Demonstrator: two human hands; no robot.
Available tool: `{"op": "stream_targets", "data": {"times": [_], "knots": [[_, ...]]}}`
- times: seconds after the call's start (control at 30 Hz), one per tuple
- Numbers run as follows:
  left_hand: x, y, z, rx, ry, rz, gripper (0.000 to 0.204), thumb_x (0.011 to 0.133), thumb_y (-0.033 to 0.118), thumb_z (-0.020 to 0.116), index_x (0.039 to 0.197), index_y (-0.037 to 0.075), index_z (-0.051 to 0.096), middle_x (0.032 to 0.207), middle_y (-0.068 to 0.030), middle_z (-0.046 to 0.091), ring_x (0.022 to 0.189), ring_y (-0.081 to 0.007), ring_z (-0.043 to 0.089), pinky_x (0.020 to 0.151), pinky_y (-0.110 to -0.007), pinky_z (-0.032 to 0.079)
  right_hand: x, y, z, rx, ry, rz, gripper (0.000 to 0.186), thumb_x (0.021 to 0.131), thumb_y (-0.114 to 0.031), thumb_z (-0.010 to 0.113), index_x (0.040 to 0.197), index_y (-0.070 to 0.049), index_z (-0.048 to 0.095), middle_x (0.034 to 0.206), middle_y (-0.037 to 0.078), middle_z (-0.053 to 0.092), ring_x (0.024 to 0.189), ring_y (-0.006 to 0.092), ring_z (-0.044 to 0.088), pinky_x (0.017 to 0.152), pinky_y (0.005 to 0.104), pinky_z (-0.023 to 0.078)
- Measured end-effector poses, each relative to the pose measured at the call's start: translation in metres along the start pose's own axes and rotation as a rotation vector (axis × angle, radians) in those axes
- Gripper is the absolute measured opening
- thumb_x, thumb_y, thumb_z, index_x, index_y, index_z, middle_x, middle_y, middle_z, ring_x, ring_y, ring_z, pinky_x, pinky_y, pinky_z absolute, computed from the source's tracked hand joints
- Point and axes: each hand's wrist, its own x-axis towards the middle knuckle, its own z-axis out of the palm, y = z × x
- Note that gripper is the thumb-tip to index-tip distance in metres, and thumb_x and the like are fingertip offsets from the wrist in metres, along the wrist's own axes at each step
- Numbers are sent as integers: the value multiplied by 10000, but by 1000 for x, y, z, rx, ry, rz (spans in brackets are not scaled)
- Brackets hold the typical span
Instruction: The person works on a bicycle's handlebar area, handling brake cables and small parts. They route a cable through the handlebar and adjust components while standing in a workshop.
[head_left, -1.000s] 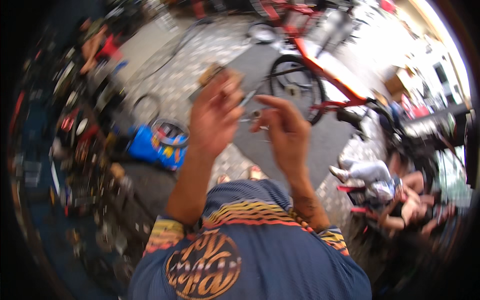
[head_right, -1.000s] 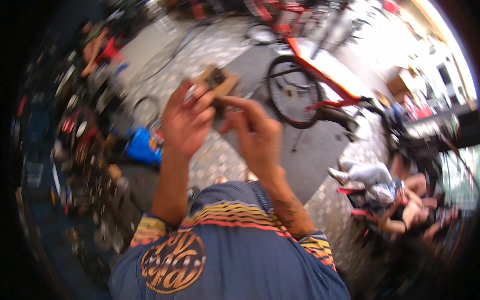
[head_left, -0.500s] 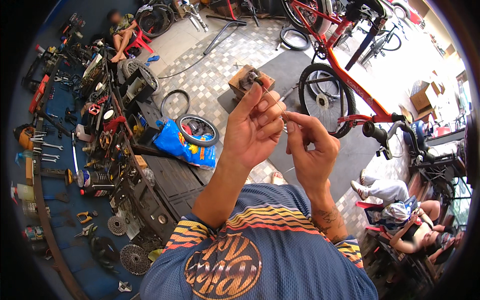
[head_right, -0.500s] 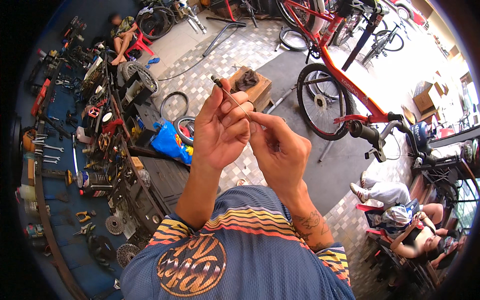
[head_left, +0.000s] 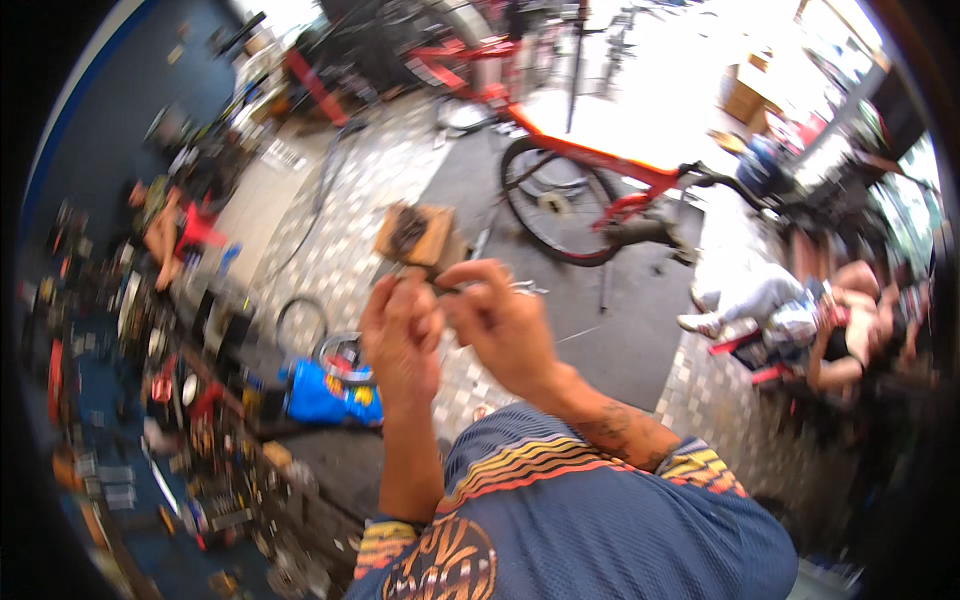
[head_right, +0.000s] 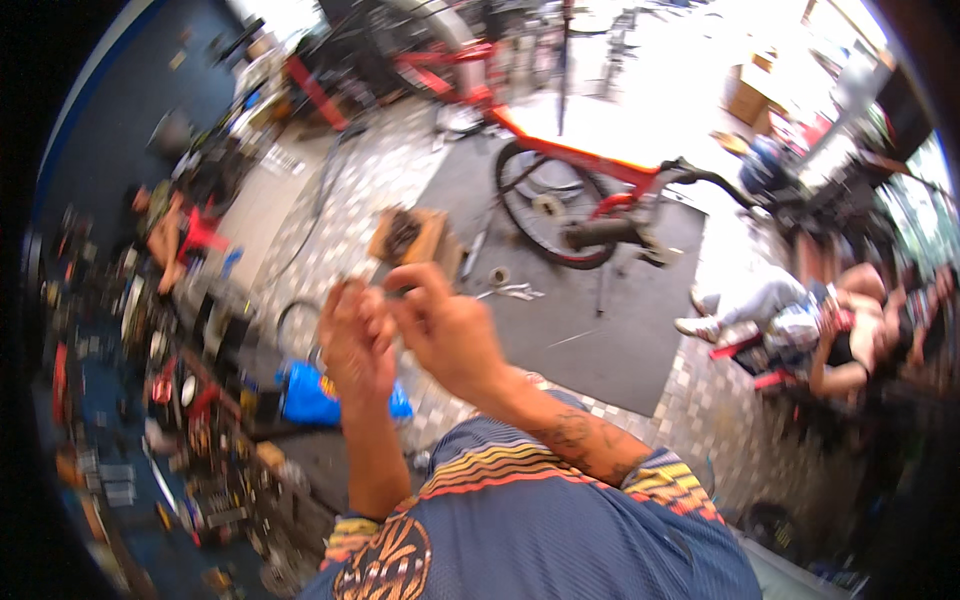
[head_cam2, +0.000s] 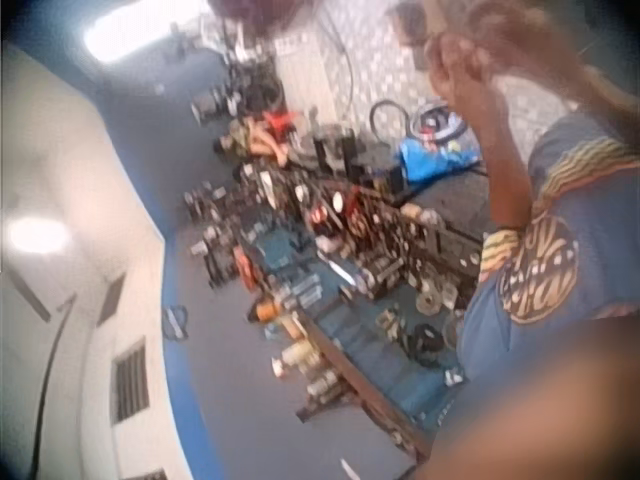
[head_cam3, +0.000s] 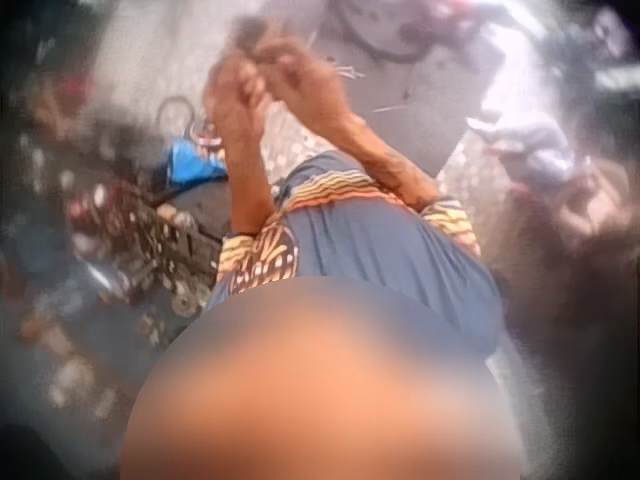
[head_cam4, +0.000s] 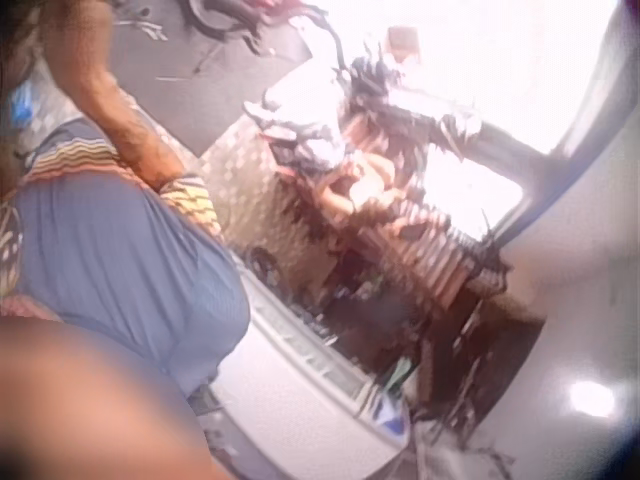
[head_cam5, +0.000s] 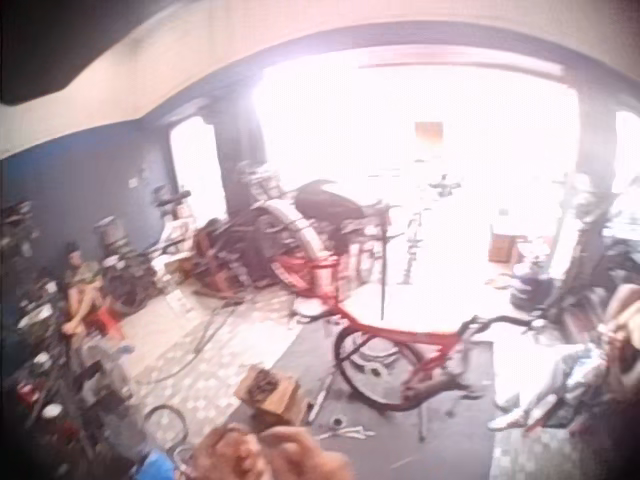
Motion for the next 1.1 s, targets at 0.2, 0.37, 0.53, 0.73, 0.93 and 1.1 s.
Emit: {"op": "stream_targets", "data": {"times": [0.2, 0.37, 0.53, 0.73, 0.93, 1.1], "knots": [[-18, -20, -13, 339, 34, 32, 145, 1065, 204, 631, 990, 99, 565, 742, 60, 496, 584, -12, 408, 485, -203, 316, -7, 12, 7, 31, -66, 130, 261, 1015, -178, 649, 1239, -85, 552, 774, 137, 685, 712, 349, 715, 675, 429, 570], [-24, -19, -35, 626, -218, 92, 218, 1094, 288, 603, 1055, 74, 586, 785, 42, 554, 564, -6, 434, 451, -212, 311, -12, 24, 7, -2, 72, -175, 287, 1001, -216, 684, 1256, -90, 652, 1036, 102, 658, 908, 291, 695, 745, 391, 574], [-30, -34, -40, 735, -173, 144, 300, 1091, 346, 601, 1074, 46, 582, 803, 29, 564, 577, -18, 462, 487, -199, 352, -16, 32, 4, 205, 35, -77, 200, 976, -215, 725, 1086, -49, 730, 1014, 100, 638, 835, 236, 694, 749, 355, 569], [-33, -44, -28, 677, -155, 43, 289, 1098, 310, 586, 1182, 35, 560, 899, -38, 648, 681, -72, 602, 480, -204, 446, -17, 40, -1, 348, 85, 76, 168, 971, -160, 744, 1085, -41, 774, 1014, 64, 646, 768, 132, 649, 644, 293, 530], [-42, -35, 0, 412, -111, 39, 427, 1068, 206, 626, 1414, 15, 464, 986, -60, 696, 807, -114, 710, 572, -233, 610, -26, 55, -2, 208, 27, 67, 169, 940, -132, 767, 1092, -59, 781, 1045, 51, 636, 784, 128, 634, 657, 277, 520], [-44, -29, -7, 768, -59, 112, 230, 1081, 186, 601, 1133, -4, 720, 941, -57, 728, 782, -81, 676, 575, -220, 598, -30, 49, 2, 29, 51, -161, 154, 902, -106, 778, 1038, -45, 740, 1104, 85, 639, 928, 246, 705, 761, 369, 583]]}}
